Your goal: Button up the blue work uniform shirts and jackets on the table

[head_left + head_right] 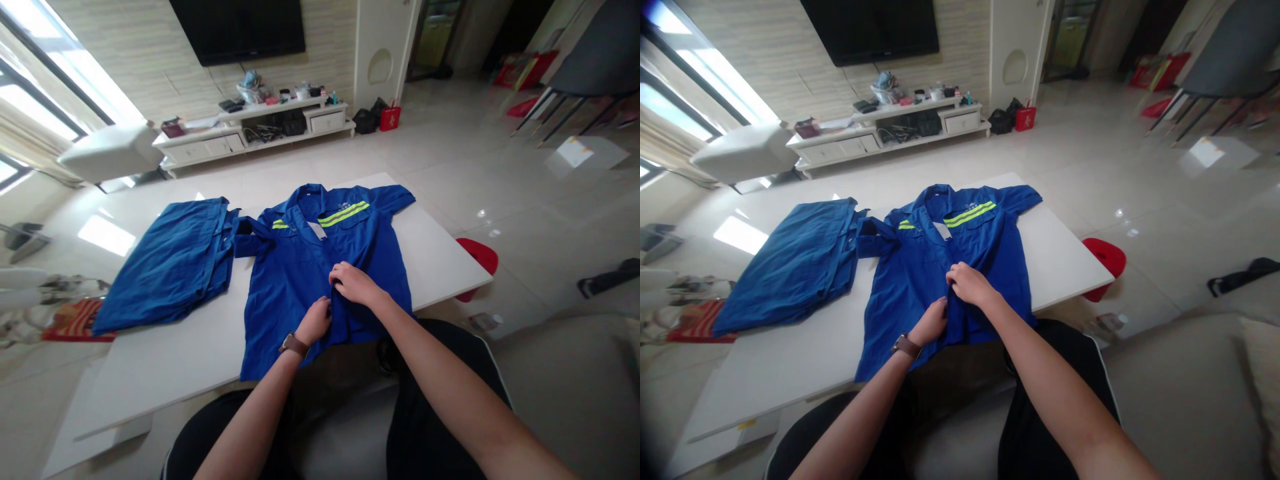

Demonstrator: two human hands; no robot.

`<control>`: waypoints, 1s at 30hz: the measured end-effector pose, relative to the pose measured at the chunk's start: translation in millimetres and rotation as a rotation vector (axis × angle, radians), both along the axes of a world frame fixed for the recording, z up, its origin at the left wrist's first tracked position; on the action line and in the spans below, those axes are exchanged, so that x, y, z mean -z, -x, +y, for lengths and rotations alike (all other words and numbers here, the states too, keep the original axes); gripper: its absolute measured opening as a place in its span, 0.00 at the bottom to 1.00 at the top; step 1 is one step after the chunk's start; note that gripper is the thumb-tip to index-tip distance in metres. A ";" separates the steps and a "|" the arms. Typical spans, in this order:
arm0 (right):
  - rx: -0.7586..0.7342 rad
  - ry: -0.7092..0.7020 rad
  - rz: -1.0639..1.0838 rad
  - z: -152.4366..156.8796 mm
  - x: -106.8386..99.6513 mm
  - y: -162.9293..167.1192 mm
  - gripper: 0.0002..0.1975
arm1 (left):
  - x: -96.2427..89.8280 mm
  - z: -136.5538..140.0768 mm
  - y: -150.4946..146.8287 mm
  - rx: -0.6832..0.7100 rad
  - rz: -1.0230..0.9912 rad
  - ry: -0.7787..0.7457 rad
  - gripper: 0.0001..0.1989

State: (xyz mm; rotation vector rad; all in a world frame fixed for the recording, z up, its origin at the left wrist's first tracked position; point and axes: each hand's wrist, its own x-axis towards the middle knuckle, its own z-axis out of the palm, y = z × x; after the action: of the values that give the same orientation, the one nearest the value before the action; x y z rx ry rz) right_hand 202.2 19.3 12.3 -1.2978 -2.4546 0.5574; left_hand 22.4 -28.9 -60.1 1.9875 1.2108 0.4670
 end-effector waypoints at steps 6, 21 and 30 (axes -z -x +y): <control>0.014 0.026 0.044 0.8 5.1 2.0 0.06 | -23.7 1.2 -2.5 -0.203 -0.173 -0.028 0.07; 0.304 0.157 0.331 -9.2 6.8 21.9 0.15 | -44.8 6.5 5.7 -0.371 -0.389 -0.072 0.05; 0.337 0.207 0.410 -3.9 10.9 33.0 0.11 | -51.9 11.4 15.5 -0.476 -0.290 -0.059 0.06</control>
State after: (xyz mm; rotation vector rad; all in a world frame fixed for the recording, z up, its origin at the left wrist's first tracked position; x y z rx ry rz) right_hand 169.2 15.4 1.4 -1.4639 -1.8392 0.8993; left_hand 6.9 -17.6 -8.3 1.5962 1.4876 0.9999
